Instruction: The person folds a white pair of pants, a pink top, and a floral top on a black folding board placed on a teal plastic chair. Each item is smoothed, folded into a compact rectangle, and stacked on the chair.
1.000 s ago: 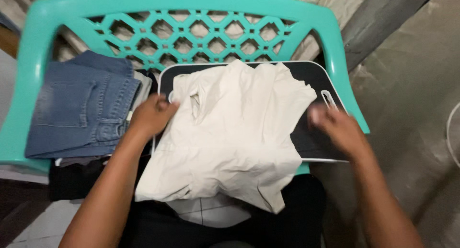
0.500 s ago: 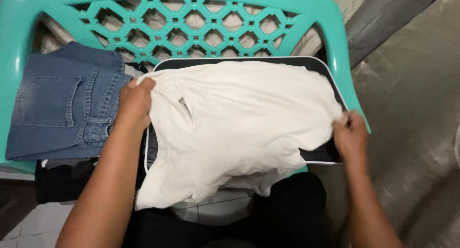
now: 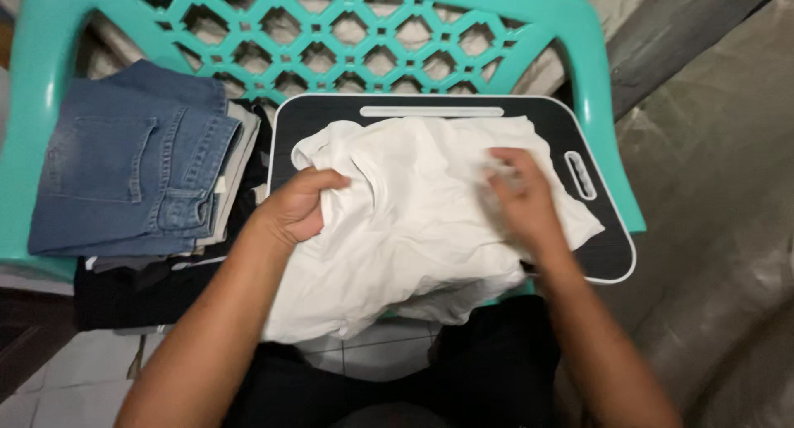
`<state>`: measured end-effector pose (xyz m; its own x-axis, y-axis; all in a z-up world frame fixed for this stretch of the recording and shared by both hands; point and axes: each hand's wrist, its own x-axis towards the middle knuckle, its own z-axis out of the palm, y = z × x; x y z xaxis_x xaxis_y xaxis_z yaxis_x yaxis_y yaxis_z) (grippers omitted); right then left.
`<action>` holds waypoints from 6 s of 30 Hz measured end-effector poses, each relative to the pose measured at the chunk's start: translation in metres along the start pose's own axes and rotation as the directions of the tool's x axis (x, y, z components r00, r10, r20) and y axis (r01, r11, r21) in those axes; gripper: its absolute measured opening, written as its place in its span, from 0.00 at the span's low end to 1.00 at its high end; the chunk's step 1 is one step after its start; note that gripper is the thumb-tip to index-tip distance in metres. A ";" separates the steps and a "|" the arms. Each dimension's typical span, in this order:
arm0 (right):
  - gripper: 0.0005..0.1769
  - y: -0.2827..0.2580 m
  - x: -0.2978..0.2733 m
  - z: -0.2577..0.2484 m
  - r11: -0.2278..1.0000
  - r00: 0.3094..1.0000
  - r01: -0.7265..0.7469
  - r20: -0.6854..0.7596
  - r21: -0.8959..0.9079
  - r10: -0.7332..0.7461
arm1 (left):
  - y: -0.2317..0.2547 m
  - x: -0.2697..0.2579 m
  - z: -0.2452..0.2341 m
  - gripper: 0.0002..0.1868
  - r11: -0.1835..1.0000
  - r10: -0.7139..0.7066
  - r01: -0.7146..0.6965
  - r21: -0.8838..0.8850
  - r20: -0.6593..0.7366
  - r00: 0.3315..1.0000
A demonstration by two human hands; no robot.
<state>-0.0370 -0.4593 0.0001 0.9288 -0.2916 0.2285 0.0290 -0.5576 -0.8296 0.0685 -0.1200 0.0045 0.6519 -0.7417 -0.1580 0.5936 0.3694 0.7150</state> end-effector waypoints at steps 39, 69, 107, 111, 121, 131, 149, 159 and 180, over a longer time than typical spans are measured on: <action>0.03 0.093 0.040 -0.110 0.595 0.896 0.328 -0.441 0.734 0.049 | 0.042 -0.050 0.017 0.14 0.758 0.598 -0.460 0.463 -0.209 0.774; 0.37 0.032 -0.034 -0.082 0.776 0.788 -0.612 -0.041 -0.150 0.614 | -0.022 -0.097 0.022 0.20 0.841 0.308 0.021 0.540 -0.511 0.803; 0.12 -0.045 -0.130 -0.188 0.981 0.872 0.158 -0.449 -0.117 -0.194 | 0.022 -0.158 0.097 0.13 0.106 0.953 -0.497 0.861 0.054 0.298; 0.11 -0.055 -0.117 -0.191 0.869 0.717 0.340 -0.499 -0.358 -0.486 | 0.017 -0.154 0.106 0.15 0.124 0.965 -0.588 0.800 0.042 0.261; 0.10 -0.055 -0.039 -0.177 0.971 0.730 0.152 -0.642 -0.184 -0.236 | 0.032 -0.120 0.086 0.12 0.088 0.955 -0.357 0.930 0.023 0.297; 0.06 0.149 0.174 -0.071 0.946 0.934 -0.028 -0.345 -0.324 -0.091 | 0.037 0.098 -0.045 0.22 0.092 0.811 0.210 0.973 -0.196 0.552; 0.11 0.153 0.170 -0.019 0.836 0.979 -0.006 -0.176 -0.548 -0.108 | 0.033 0.089 -0.029 0.34 -0.242 0.720 0.556 0.795 -0.237 0.652; 0.22 0.058 0.128 -0.003 0.811 0.964 0.114 -0.132 -0.573 -0.229 | -0.042 0.073 0.055 0.50 -0.506 0.323 0.190 0.841 -0.020 0.946; 0.40 0.029 0.064 0.076 0.711 0.858 0.388 0.511 -0.586 -0.048 | -0.030 0.061 0.037 0.60 -0.409 0.228 0.370 0.834 -0.299 0.927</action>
<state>0.0512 -0.4353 -0.0483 0.9846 0.1732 -0.0247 0.1647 -0.9653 -0.2027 0.0733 -0.1974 -0.0011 0.8805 -0.4357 -0.1868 -0.3955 -0.8924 0.2173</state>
